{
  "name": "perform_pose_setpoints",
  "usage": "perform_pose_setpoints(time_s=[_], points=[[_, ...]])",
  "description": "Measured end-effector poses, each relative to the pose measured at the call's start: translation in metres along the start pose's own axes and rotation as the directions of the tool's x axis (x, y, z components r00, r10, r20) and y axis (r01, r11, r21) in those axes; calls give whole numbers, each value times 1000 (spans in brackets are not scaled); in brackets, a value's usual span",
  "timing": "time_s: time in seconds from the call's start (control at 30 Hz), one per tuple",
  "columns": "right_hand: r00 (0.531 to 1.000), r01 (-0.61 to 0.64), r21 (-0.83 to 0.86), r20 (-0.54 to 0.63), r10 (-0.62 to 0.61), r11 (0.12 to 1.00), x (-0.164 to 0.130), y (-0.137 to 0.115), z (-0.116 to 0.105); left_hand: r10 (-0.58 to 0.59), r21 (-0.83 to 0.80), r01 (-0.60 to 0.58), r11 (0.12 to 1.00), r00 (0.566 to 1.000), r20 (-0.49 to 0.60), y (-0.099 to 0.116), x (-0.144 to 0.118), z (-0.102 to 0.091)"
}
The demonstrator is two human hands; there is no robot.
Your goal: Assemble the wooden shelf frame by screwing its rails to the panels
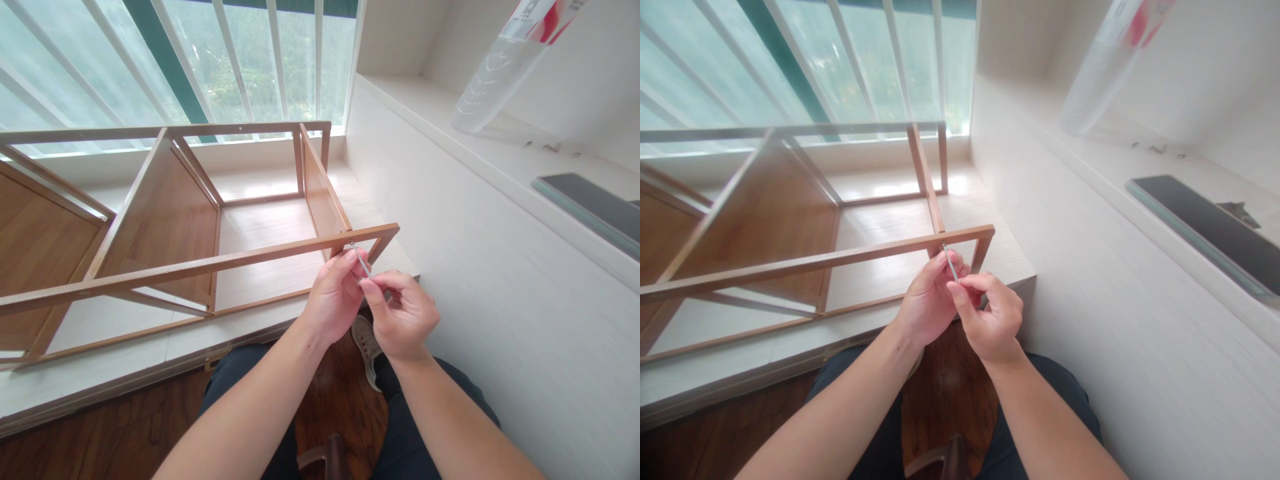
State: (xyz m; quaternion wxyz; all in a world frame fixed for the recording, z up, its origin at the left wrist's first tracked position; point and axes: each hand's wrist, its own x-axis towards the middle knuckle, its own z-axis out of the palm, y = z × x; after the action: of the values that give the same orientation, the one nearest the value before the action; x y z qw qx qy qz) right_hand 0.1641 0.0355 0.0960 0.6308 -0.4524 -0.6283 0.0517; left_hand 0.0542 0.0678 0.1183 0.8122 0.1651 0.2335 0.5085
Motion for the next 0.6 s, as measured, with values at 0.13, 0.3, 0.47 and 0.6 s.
perform_pose_setpoints(time_s=[0.13, 0.3, 0.47, 0.6], points=[[991, -127, 25, 45, 126, 992, -1, -3, -1, 10, 18, -10, 1000, 1000, -23, 0, 0, 1], [985, -165, 58, 66, 161, 985, -3, -2, -1, 26, 67, -24, 997, 999, -32, -1, -1, 1], [990, -141, 64, 39, 139, 988, -4, 0, 0, 25, 54, -22, 998, 999, -41, -1, -1, 0], [989, -144, 86, -22, 147, 986, -7, 4, 3, 47, 47, -46, 998, 999, -24, -1, -1, 0]])
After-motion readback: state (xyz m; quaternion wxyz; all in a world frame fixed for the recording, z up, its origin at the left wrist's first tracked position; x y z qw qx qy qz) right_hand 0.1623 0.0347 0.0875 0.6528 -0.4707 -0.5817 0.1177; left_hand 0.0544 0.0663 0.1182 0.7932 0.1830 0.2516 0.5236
